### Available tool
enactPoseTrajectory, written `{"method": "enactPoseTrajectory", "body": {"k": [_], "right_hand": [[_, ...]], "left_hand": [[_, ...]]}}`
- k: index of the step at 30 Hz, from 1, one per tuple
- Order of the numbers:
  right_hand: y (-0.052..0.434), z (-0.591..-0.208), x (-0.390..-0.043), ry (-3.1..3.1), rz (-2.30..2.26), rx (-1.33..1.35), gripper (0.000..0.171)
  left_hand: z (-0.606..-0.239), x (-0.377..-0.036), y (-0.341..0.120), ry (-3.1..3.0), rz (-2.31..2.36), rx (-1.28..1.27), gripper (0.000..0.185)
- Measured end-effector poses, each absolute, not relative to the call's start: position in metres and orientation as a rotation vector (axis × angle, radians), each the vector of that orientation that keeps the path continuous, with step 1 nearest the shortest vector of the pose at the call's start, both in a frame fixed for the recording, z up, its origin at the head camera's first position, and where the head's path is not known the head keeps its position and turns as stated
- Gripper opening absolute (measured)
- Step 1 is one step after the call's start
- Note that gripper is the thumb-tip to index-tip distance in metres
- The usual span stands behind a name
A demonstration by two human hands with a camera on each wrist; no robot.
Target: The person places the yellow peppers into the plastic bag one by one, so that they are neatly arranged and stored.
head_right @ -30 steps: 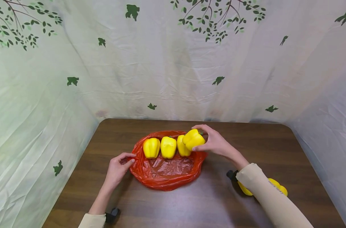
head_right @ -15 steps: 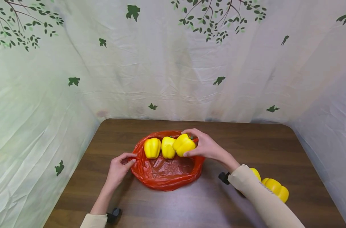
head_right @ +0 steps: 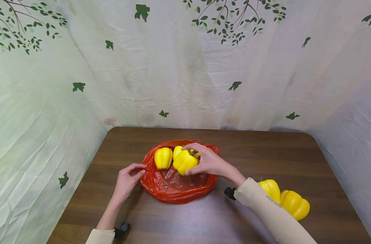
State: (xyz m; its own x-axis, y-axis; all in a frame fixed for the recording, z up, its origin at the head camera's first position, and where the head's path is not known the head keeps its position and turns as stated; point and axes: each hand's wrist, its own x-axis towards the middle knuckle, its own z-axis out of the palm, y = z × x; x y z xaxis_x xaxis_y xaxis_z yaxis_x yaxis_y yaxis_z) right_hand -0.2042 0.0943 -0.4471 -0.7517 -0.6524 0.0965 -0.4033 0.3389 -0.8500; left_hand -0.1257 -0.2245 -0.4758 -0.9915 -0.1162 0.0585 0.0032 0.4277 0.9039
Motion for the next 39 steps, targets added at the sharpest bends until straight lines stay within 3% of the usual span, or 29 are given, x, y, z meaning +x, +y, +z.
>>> {"method": "enactPoseTrajectory", "body": {"k": [9, 20, 29, 39], "right_hand": [[0.076, -0.447, -0.201, 2.322, -1.307, -1.062, 0.072], [0.053, -0.448, -0.201, 2.301, -1.18, -1.262, 0.072], [0.037, -0.444, -0.201, 2.298, -1.017, -1.341, 0.072], [0.021, -0.45, -0.204, 2.242, -0.821, -1.451, 0.073]], "left_hand": [[-0.498, -0.133, -0.232, -2.553, -1.599, 0.13, 0.014], [-0.464, -0.122, -0.22, -2.577, -1.611, 0.127, 0.016], [-0.495, -0.133, -0.231, -2.571, -1.583, 0.148, 0.014], [-0.496, -0.132, -0.231, -2.583, -1.588, 0.152, 0.015]]}}
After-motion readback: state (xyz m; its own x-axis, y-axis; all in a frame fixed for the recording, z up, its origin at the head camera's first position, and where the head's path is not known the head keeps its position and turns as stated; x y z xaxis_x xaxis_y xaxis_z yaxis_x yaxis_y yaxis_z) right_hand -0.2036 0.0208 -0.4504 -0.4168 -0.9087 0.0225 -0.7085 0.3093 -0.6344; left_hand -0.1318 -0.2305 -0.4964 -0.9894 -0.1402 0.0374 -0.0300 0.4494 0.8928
